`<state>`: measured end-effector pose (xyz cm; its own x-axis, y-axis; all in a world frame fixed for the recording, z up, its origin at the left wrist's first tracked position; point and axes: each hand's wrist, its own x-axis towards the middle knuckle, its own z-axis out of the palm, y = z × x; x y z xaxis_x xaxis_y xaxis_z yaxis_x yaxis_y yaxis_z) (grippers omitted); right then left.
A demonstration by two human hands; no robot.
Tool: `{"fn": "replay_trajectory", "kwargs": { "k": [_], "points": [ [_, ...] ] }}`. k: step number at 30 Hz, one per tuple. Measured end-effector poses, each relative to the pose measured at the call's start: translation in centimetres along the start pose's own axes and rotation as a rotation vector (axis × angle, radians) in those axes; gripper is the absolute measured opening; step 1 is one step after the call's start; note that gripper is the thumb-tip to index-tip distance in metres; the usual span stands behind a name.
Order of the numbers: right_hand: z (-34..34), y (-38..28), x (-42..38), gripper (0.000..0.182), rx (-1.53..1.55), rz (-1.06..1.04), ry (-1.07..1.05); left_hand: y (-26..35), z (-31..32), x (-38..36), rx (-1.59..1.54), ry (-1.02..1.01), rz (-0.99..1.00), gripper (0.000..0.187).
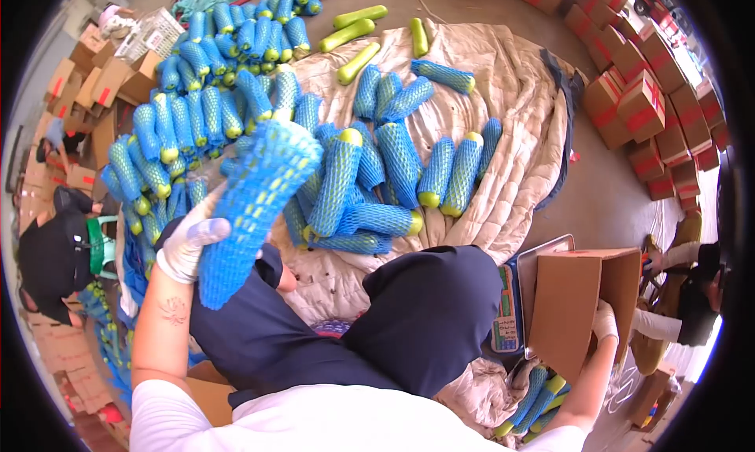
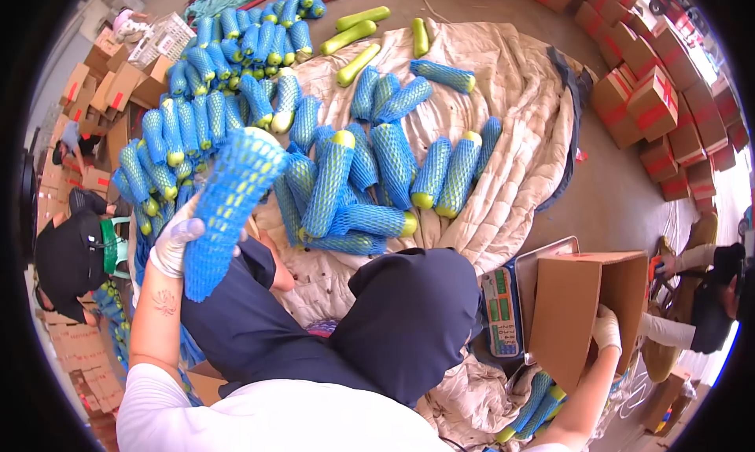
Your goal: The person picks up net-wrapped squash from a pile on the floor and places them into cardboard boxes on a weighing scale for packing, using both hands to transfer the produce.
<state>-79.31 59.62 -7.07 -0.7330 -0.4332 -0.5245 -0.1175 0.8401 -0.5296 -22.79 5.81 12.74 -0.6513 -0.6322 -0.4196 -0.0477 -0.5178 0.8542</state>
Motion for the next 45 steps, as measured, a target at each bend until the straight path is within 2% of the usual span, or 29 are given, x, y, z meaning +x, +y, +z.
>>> {"fn": "replay_trajectory", "kwargs": {
  "k": [2, 3, 4, 6, 8, 10, 12, 13, 14, 15, 16, 18, 19, 22, 23, 24, 25, 28, 29, 30, 32, 34, 36, 37, 38, 40, 42, 43, 45],
  "points": [
    [-1.9, -7.2, -2.9, 0.021, -0.328, -0.27, 0.296, -0.5, -0.1, 0.8, 0.013, -0.076, -0.062, 0.087],
    [-1.8, -12.0, -5.4, 0.023, -0.011, -0.308, 0.375, -0.6, 0.3, 0.9, 0.075, -0.015, -0.078, 0.09],
    [-0.7, -16.6, -7.8, 0.025, 0.31, -0.336, 0.444, -0.2, 0.8, 1.3, 0.128, -0.106, -0.108, 0.092],
    [3.1, -23.3, -11.4, 0.033, 0.558, -0.549, 0.565, -0.2, 2.4, 2.3, 0.124, -0.145, -0.037, 0.098],
    [10.3, -30.6, -14.4, 0.045, 0.767, -0.774, 0.471, 1.2, 4.7, 2.8, 0.119, -0.227, 0.014, 0.103],
    [17.1, -38.9, -16.7, 0.06, 1.0, -0.8, 0.17, 1.5, 5.3, 3.1, 0.205, -0.42, 0.2, 0.094],
    [22.8, -45.2, -18.5, 0.072, 1.308, -0.731, -0.071, 4.7, 4.3, 3.3, 0.368, -0.704, -0.084, 0.095],
    [23.8, -45.5, -18.7, 0.076, 1.279, -0.599, -0.156, 4.6, 3.0, 4.4, 0.351, -0.913, 0.01, 0.079],
    [24.7, -45.4, -19.0, 0.079, 1.245, -0.469, -0.234, 5.4, 1.4, 5.2, 0.354, -0.958, 0.002, 0.062],
    [25.3, -45.3, -18.1, 0.079, 1.4, -0.332, -0.423, 6.1, -0.6, 6.5, 0.361, -0.81, 0.003, 0.058],
    [25.5, -46.4, -18.4, 0.078, 1.435, -0.225, -0.393, 6.6, -3.0, 8.5, 0.364, -0.658, 0.007, 0.053],
    [26.7, -47.1, -17.6, 0.076, 1.37, -0.225, -0.313, 5.4, -9.7, 14.9, 0.27, -0.25, 0.158, 0.051],
    [26.9, -48.0, -17.6, 0.081, 1.311, -0.174, -0.277, 3.9, -14.2, 19.0, 0.125, -0.103, 0.13, 0.054],
    [27.2, -48.3, -16.8, 0.089, 1.266, -0.034, -0.216, -1.2, -24.8, 30.7, 0.448, 0.509, 0.156, 0.076],
    [27.7, -48.7, -16.4, 0.086, 1.364, -0.052, -0.229, -1.6, -26.4, 33.2, 0.44, 0.507, 0.152, 0.076],
    [28.2, -49.3, -16.2, 0.082, 1.465, -0.062, -0.236, -2.2, -27.6, 35.4, 0.658, 0.742, 0.081, 0.081],
    [28.1, -49.7, -15.6, 0.086, 1.305, -0.076, -0.251, -3.0, -28.5, 37.3, 0.883, 0.967, -0.004, 0.085],
    [28.8, -51.9, -16.7, 0.073, 1.258, 0.033, -0.176, -4.0, -28.5, 41.9, 0.757, 1.108, -0.324, 0.094],
    [29.3, -51.9, -16.3, 0.091, 1.138, 0.112, -0.001, -4.6, -28.6, 42.9, 0.805, 1.158, -0.38, 0.098],
    [29.3, -52.2, -16.1, 0.091, 1.119, 0.121, 0.018, -5.4, -29.1, 43.6, 0.798, 1.2, -0.389, 0.098],
    [29.0, -52.9, -15.8, 0.089, 1.067, 0.142, -0.192, -6.3, -30.6, 44.0, 0.805, 1.206, -0.381, 0.099],
    [29.4, -54.4, -15.6, 0.09, 1.039, 0.177, -0.188, -6.8, -32.2, 43.8, 0.86, 1.174, -0.292, 0.096],
    [29.7, -55.4, -15.4, 0.09, 1.026, 0.193, -0.196, -9.9, -38.0, 45.1, 0.693, 1.016, -0.008, 0.084],
    [29.8, -55.6, -15.4, 0.091, 0.995, 0.165, -0.193, -8.7, -37.2, 43.0, 0.218, 0.828, 0.209, 0.071],
    [29.8, -55.8, -15.4, 0.092, 0.964, 0.137, -0.187, -7.4, -36.5, 40.3, -0.06, 0.649, 0.23, 0.064],
    [29.8, -56.1, -15.6, 0.086, 1.016, 0.07, -0.255, -6.4, -35.9, 34.2, -0.274, 0.436, 0.207, 0.049],
    [30.0, -55.7, -15.5, 0.079, 1.077, -0.013, -0.349, -5.4, -32.1, 25.7, -0.474, 0.326, 0.328, 0.045],
    [30.3, -54.8, -15.2, 0.084, 1.086, -0.053, -0.289, -4.0, -29.1, 21.7, -0.488, 0.28, 0.423, 0.059],
    [30.4, -54.2, -15.8, 0.09, 1.114, -0.115, -0.238, -1.9, -25.4, 15.7, -0.691, -0.115, 0.481, 0.095]
  ]
}}
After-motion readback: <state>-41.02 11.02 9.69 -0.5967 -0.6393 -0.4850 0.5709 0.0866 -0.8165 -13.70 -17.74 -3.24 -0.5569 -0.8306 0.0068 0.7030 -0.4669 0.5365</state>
